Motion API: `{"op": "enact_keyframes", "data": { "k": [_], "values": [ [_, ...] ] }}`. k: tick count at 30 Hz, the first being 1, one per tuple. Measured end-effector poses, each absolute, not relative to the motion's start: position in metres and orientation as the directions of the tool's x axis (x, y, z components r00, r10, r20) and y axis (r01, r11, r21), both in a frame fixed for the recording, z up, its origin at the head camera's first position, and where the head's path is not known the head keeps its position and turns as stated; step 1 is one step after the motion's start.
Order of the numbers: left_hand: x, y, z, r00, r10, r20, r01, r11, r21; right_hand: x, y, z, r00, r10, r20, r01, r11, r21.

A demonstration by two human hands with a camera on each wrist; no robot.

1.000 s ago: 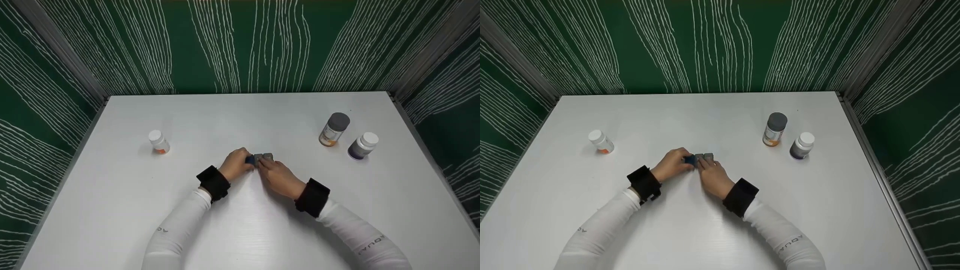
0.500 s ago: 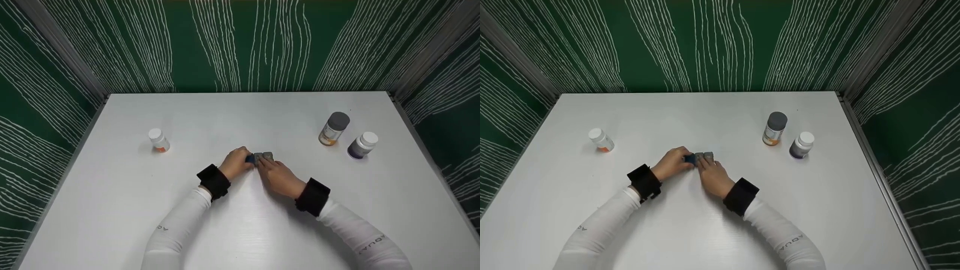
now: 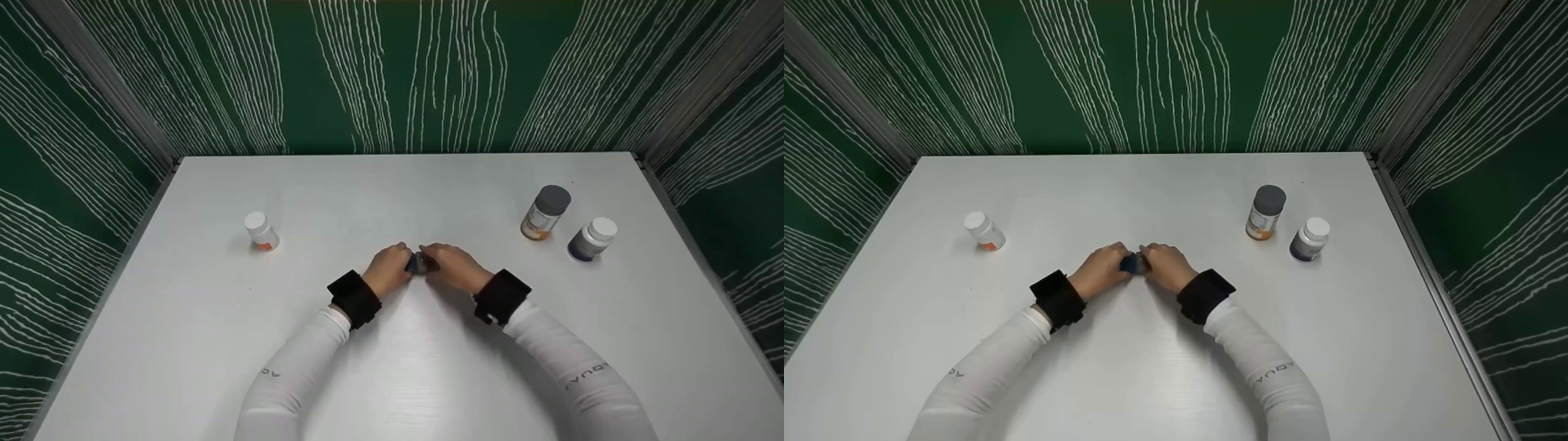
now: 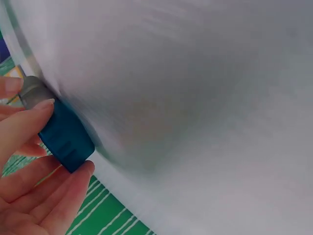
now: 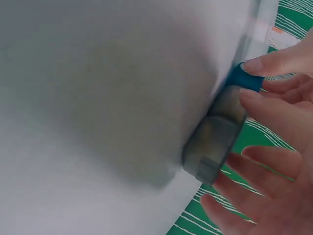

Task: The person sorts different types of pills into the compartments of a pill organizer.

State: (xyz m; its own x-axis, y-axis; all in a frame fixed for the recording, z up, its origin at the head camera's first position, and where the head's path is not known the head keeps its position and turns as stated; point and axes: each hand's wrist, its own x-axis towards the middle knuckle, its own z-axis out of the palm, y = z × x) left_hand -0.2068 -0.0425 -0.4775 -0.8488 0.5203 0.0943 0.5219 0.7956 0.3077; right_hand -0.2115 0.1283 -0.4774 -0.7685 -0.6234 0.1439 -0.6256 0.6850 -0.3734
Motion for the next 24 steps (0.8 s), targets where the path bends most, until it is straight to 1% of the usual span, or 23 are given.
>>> {"op": "enact_keyframes", "data": {
  "k": [3,6,8,10,12,15,17,20,24],
  "values": [
    [-0.207,-0.041,-0.477,-0.831,0.547,0.103,0.551,0.784,0.286,-0.215,0.124,-0.48,-0.764,-0.622,0.172,-0.64,0.693,-0.332],
    [-0.209,-0.042,-0.475,-0.825,0.558,0.084,0.555,0.776,0.299,-0.218,0.121,-0.48,-0.77,-0.609,0.188,-0.634,0.703,-0.322],
    [-0.211,-0.044,-0.473,-0.824,0.564,0.06,0.549,0.768,0.33,-0.22,0.12,-0.479,-0.773,-0.605,0.192,-0.632,0.704,-0.325],
    [-0.214,-0.046,-0.47,-0.818,0.574,0.034,0.543,0.75,0.377,-0.221,0.118,-0.479,-0.779,-0.599,0.185,-0.623,0.707,-0.334],
    [-0.219,-0.05,-0.468,-0.809,0.587,0.001,0.525,0.723,0.449,-0.221,0.117,-0.478,-0.787,-0.593,0.17,-0.611,0.712,-0.345],
    [-0.228,-0.056,-0.464,-0.805,0.59,-0.055,0.458,0.679,0.574,-0.221,0.116,-0.478,-0.802,-0.582,0.137,-0.587,0.724,-0.363],
    [-0.234,-0.06,-0.462,-0.822,0.566,-0.063,0.4,0.653,0.642,-0.22,0.115,-0.477,-0.808,-0.578,0.116,-0.574,0.726,-0.378],
    [-0.241,-0.064,-0.46,-0.864,0.503,-0.005,0.359,0.623,0.695,-0.219,0.115,-0.477,-0.814,-0.575,0.087,-0.56,0.734,-0.385],
    [-0.247,-0.062,-0.462,-0.909,0.4,0.119,0.367,0.631,0.684,-0.219,0.116,-0.477,-0.815,-0.574,0.081,-0.559,0.74,-0.375]
  ]
}}
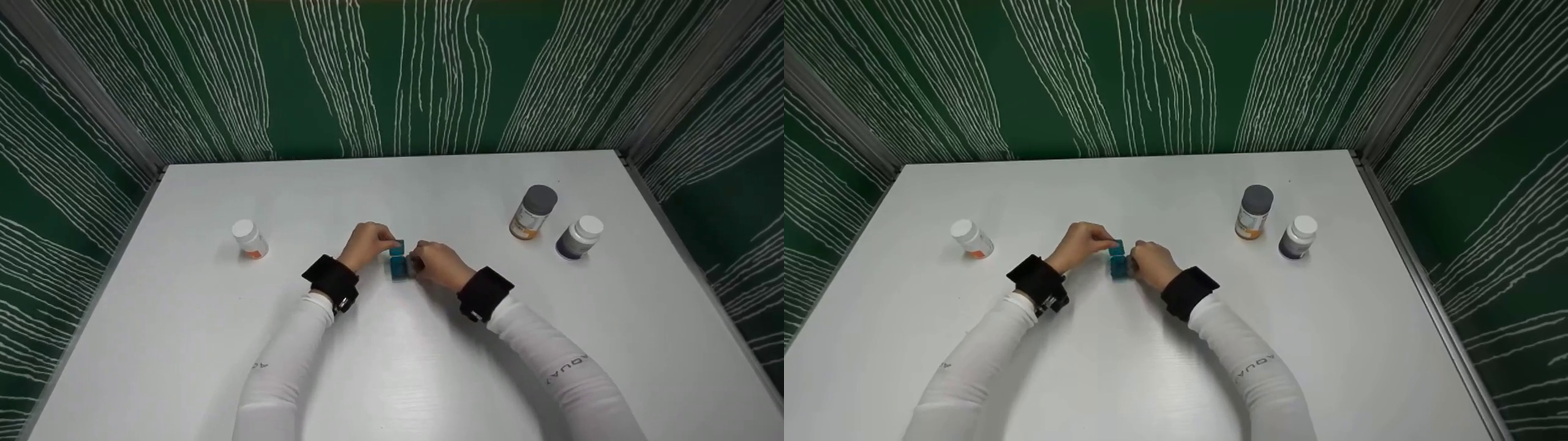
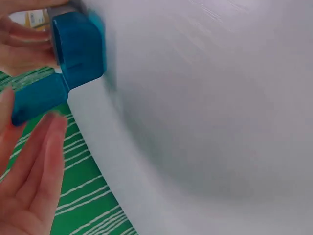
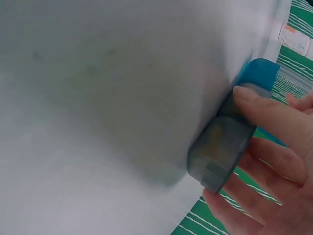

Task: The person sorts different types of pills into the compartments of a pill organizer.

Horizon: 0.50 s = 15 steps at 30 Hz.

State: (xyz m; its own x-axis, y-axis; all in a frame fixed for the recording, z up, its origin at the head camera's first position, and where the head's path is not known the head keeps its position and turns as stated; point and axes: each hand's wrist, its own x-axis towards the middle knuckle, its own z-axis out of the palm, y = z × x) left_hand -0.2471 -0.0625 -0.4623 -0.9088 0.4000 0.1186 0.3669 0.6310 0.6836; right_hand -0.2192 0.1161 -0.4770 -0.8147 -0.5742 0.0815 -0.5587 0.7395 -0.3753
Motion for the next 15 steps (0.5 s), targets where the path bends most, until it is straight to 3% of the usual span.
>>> {"op": "enact_keyframes", "data": {
  "k": [5,12,15],
  "values": [
    [-0.247,-0.059,-0.464,-0.935,0.341,0.094,0.329,0.742,0.585,-0.22,0.115,-0.479,-0.81,-0.578,0.1,-0.569,0.731,-0.376],
    [-0.238,-0.056,-0.47,-0.906,0.419,-0.05,0.381,0.864,0.33,-0.219,0.117,-0.48,-0.826,-0.554,0.102,-0.547,0.744,-0.385],
    [-0.235,-0.058,-0.471,-0.908,0.414,-0.057,0.376,0.868,0.324,-0.219,0.116,-0.481,-0.828,-0.552,0.101,-0.543,0.745,-0.387]
  ]
}}
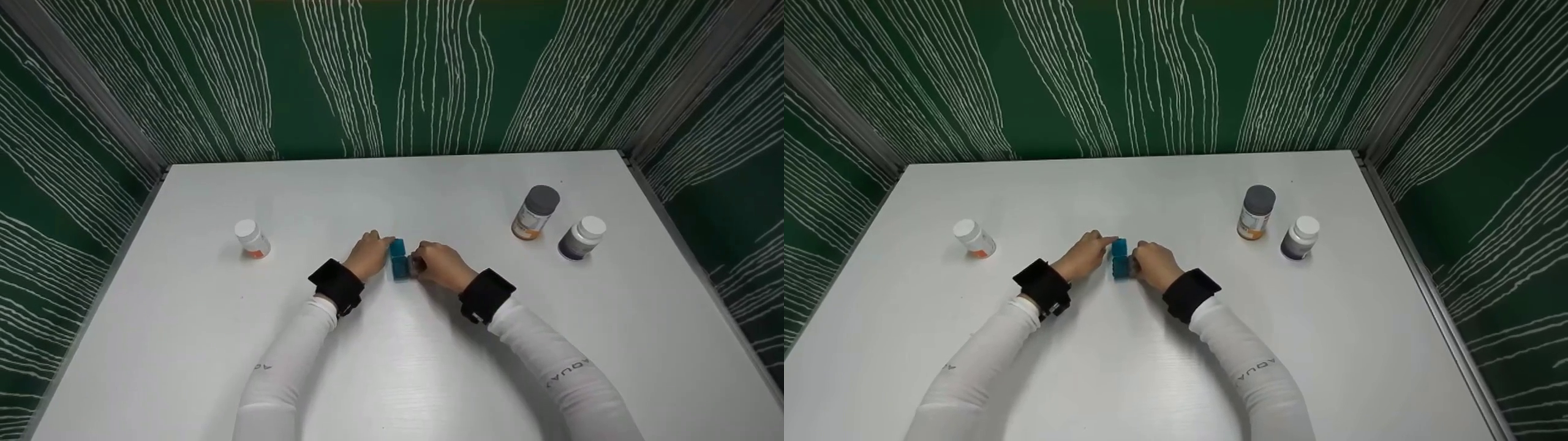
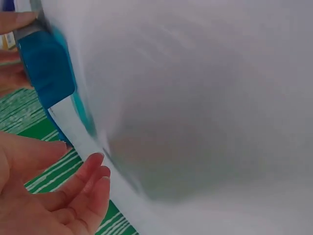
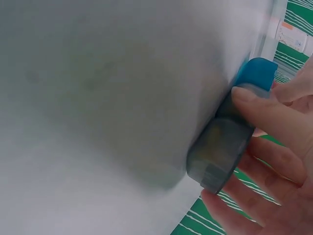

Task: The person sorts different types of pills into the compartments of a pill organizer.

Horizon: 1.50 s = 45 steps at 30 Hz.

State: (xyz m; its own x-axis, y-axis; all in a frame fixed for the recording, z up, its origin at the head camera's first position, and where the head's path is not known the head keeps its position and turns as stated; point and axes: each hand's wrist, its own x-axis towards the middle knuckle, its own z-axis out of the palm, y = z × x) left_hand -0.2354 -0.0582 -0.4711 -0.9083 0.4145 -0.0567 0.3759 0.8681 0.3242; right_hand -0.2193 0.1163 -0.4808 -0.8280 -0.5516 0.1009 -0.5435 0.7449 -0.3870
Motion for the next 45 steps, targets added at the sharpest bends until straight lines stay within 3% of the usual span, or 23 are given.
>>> {"op": "enact_keyframes", "data": {
  "k": [8,16,22,28,35,40,45],
  "values": [
    [-0.231,-0.085,-0.455,-0.932,0.358,-0.047,0.303,0.845,0.441,-0.219,0.116,-0.48,-0.827,-0.558,0.071,-0.54,0.754,-0.373],
    [-0.227,-0.137,-0.433,-0.961,0.274,0.049,0.266,0.855,0.445,-0.215,0.14,-0.47,-0.84,-0.533,-0.105,-0.407,0.745,-0.528],
    [-0.227,-0.183,-0.42,-0.969,0.144,0.2,0.224,0.852,0.473,-0.202,0.178,-0.46,-0.878,-0.477,-0.033,-0.368,0.719,-0.59],
    [-0.223,-0.23,-0.422,-0.963,-0.011,0.269,0.131,0.854,0.503,-0.187,0.225,-0.454,-0.913,-0.408,0.02,-0.329,0.705,-0.629],
    [-0.223,-0.264,-0.445,-0.976,-0.176,0.129,-0.053,0.764,0.643,-0.162,0.273,-0.455,-0.946,-0.325,0.0,-0.247,0.717,-0.652],
    [-0.224,-0.272,-0.457,-0.978,-0.209,-0.006,-0.142,0.644,0.752,-0.143,0.292,-0.459,-0.962,-0.272,0.001,-0.205,0.723,-0.66],
    [-0.226,-0.275,-0.463,-0.975,-0.219,-0.031,-0.165,0.627,0.762,-0.13,0.303,-0.467,-0.964,-0.261,-0.047,-0.167,0.736,-0.656]
  ]
}}
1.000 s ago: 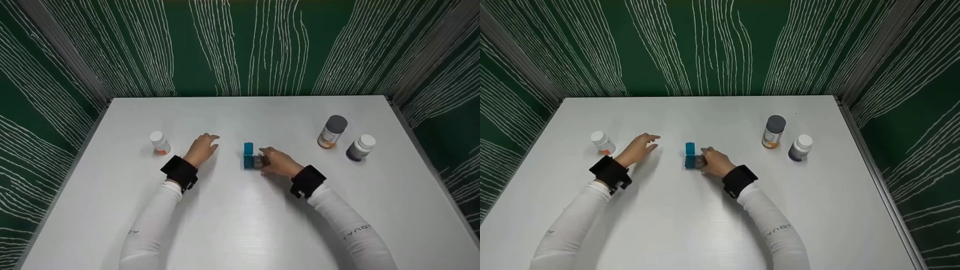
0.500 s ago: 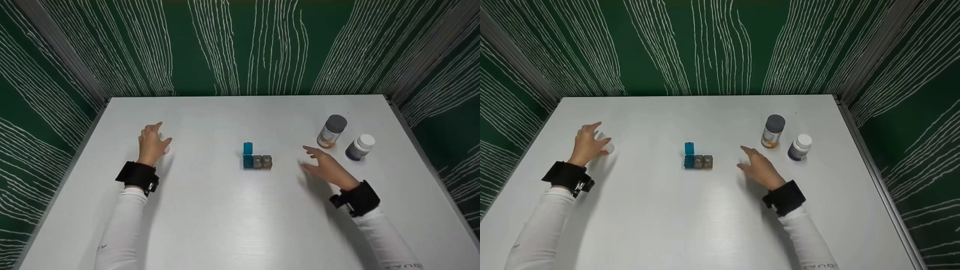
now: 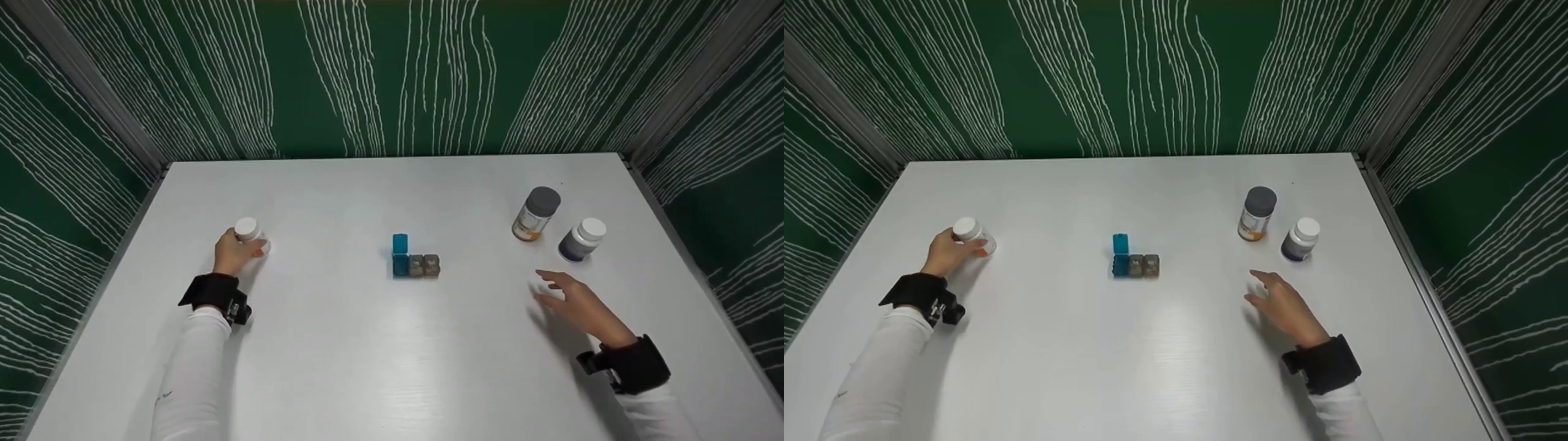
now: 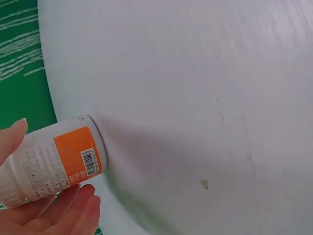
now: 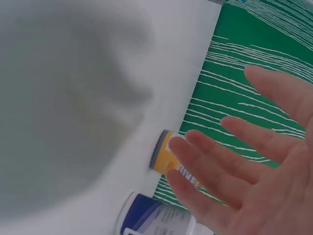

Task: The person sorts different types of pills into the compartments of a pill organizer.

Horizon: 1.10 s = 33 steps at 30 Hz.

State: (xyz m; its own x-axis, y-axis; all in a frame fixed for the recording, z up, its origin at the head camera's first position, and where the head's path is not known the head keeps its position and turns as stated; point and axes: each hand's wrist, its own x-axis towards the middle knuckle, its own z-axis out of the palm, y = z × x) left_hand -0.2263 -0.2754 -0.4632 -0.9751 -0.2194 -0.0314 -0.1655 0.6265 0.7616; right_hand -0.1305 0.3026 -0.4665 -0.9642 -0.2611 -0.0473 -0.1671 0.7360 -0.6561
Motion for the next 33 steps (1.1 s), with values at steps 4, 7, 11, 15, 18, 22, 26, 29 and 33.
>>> {"op": "enact_keyframes", "data": {
  "k": [4,7,11,15,18,22,26,29,33],
  "values": [
    [-0.228,-0.277,-0.465,-0.967,-0.25,-0.045,-0.194,0.613,0.766,-0.123,0.305,-0.47,-0.964,-0.258,-0.066,-0.151,0.732,-0.665],
    [-0.227,-0.277,-0.468,-0.961,-0.271,-0.053,-0.212,0.601,0.77,-0.12,0.304,-0.47,-0.965,-0.25,-0.08,-0.133,0.729,-0.671],
    [-0.226,-0.265,-0.472,-0.966,-0.259,-0.025,-0.172,0.566,0.806,-0.116,0.302,-0.468,-0.966,-0.247,-0.081,-0.131,0.732,-0.668],
    [-0.221,-0.236,-0.468,-0.984,-0.176,0.001,-0.095,0.535,0.84,-0.112,0.296,-0.466,-0.964,-0.261,-0.053,-0.161,0.728,-0.667],
    [-0.215,-0.206,-0.459,-0.997,-0.083,-0.001,-0.044,0.518,0.854,-0.11,0.291,-0.464,-0.961,-0.272,-0.053,-0.167,0.721,-0.672],
    [-0.201,-0.165,-0.448,-0.998,0.054,0.016,0.039,0.459,0.887,-0.11,0.283,-0.464,-0.958,-0.28,-0.065,-0.163,0.716,-0.679],
    [-0.185,-0.124,-0.443,-0.979,0.193,0.068,0.151,0.457,0.877,-0.112,0.275,-0.464,-0.954,-0.294,-0.053,-0.181,0.712,-0.678],
    [-0.174,-0.098,-0.446,-0.95,0.297,0.098,0.232,0.459,0.858,-0.114,0.269,-0.464,-0.949,-0.31,-0.049,-0.197,0.71,-0.676],
    [-0.163,-0.071,-0.455,-0.915,0.39,0.104,0.277,0.42,0.864,-0.118,0.258,-0.464,-0.937,-0.349,-0.027,-0.24,0.697,-0.675]
  ]
}}
